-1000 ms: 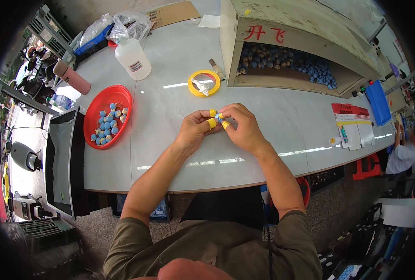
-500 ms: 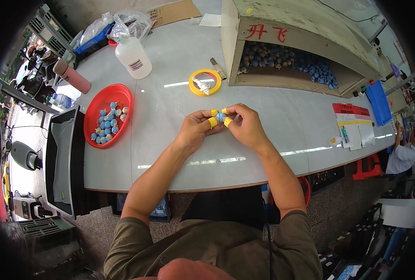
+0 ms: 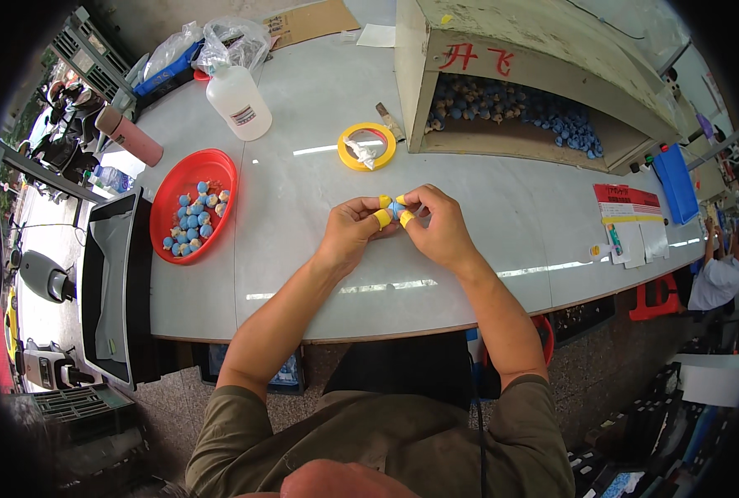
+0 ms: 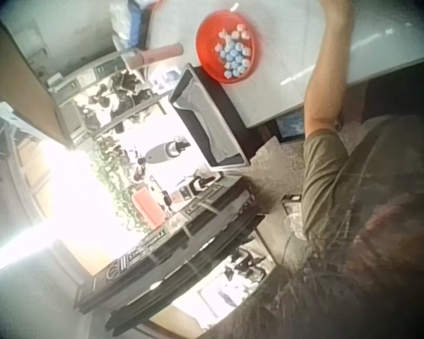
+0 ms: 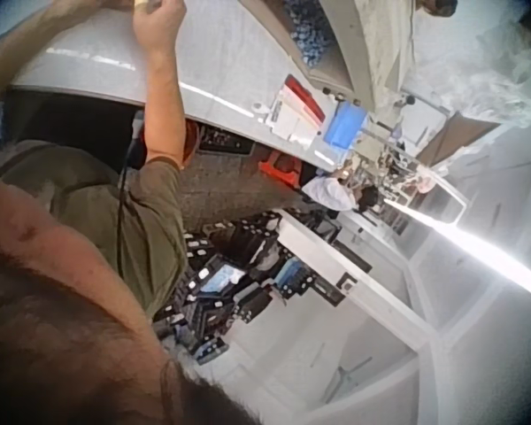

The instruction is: The person repeatedly picks small blue spherical objects from a red bowl, applies a liquid from a small white bottle, and attaches yellow cylindrical pieces to them. The person places the assembled items into a wooden box on the table.

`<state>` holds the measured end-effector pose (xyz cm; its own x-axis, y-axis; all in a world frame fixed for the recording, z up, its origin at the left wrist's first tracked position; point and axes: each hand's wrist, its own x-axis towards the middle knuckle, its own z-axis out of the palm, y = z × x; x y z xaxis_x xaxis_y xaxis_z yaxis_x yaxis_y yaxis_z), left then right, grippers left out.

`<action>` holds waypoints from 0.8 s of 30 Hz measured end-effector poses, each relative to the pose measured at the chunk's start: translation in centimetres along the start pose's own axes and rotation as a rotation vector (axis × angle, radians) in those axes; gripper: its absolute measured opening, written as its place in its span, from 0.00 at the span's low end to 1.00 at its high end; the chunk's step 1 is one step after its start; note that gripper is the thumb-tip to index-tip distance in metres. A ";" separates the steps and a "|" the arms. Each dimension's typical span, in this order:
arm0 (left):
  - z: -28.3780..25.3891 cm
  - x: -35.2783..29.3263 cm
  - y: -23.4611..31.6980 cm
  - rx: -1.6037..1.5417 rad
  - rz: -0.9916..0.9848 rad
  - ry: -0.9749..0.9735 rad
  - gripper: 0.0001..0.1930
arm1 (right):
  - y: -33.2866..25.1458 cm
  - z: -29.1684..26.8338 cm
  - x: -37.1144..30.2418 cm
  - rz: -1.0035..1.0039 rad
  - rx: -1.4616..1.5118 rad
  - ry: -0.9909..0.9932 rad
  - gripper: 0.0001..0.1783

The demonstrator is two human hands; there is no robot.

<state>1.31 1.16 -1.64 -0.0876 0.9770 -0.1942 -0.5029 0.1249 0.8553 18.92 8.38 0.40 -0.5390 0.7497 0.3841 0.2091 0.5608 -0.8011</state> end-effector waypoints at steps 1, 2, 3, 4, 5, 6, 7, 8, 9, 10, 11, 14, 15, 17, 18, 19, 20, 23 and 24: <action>-0.1 0.0 0.0 0.001 0.003 0.003 0.12 | 0.0 0.0 0.1 -0.030 -0.005 -0.004 0.12; -0.2 0.0 -0.1 0.001 0.009 0.002 0.12 | 0.0 -0.1 0.2 -0.059 -0.010 -0.008 0.12; -0.2 0.0 -0.1 0.002 0.014 -0.001 0.11 | 0.0 -0.1 0.2 -0.088 -0.017 -0.010 0.12; -0.2 0.1 -0.2 0.002 0.019 -0.005 0.11 | 0.0 -0.1 0.2 -0.091 -0.010 -0.009 0.12; -0.2 0.0 -0.1 0.004 0.024 -0.008 0.11 | 0.1 -0.1 0.1 -0.094 -0.003 -0.008 0.12; -0.1 0.0 0.0 0.005 0.029 -0.011 0.11 | 0.1 -0.1 0.1 -0.096 0.004 -0.007 0.12; 0.0 -0.1 0.0 0.006 0.033 -0.015 0.11 | 0.0 -0.1 0.1 -0.044 0.033 -0.011 0.12; 0.1 -0.1 0.1 0.004 0.023 -0.019 0.11 | 0.0 -0.1 0.0 0.008 0.063 -0.014 0.11; 0.1 -0.1 0.2 0.003 0.014 -0.023 0.11 | -0.1 -0.1 0.1 0.058 0.094 -0.018 0.11; 0.1 -0.1 0.3 0.001 0.005 -0.027 0.11 | 0.0 0.0 0.0 0.106 0.141 -0.032 0.10; 0.0 -0.1 0.3 -0.002 -0.012 -0.016 0.11 | 0.4 0.2 -0.1 0.153 0.189 -0.046 0.10; 0.0 -0.3 0.3 -0.002 -0.061 0.019 0.12 | 0.4 0.4 -0.1 0.295 0.294 -0.069 0.09; 0.1 -0.3 0.5 0.008 -0.081 0.034 0.13 | 0.4 0.5 -0.1 0.343 0.324 -0.071 0.09; 0.3 -0.4 0.7 0.010 -0.125 0.038 0.14 | 0.1 1.0 -0.2 0.343 0.254 -0.038 0.10; 0.2 -0.5 0.8 0.003 -0.149 0.028 0.14 | -0.1 1.3 -0.3 0.342 0.218 -0.022 0.11; 0.3 -0.6 0.9 -0.005 -0.173 0.018 0.15 | -0.1 1.4 -0.3 0.348 0.266 -0.023 0.11; 0.4 -0.6 1.0 0.000 -0.171 0.022 0.15 | 0.0 1.6 -0.4 0.353 0.314 -0.024 0.12; 0.5 -0.6 1.1 0.002 -0.150 0.034 0.14 | -0.8 1.4 -0.1 0.475 0.392 -0.057 0.14; 0.4 -0.7 0.9 -0.003 -0.135 0.037 0.14 | -1.0 1.4 -0.1 0.536 0.411 -0.074 0.16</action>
<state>1.27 0.69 -0.51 -0.0502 0.9443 -0.3253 -0.5149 0.2546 0.8186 17.61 7.29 0.56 -0.5052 0.8523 -0.1352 0.1437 -0.0713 -0.9870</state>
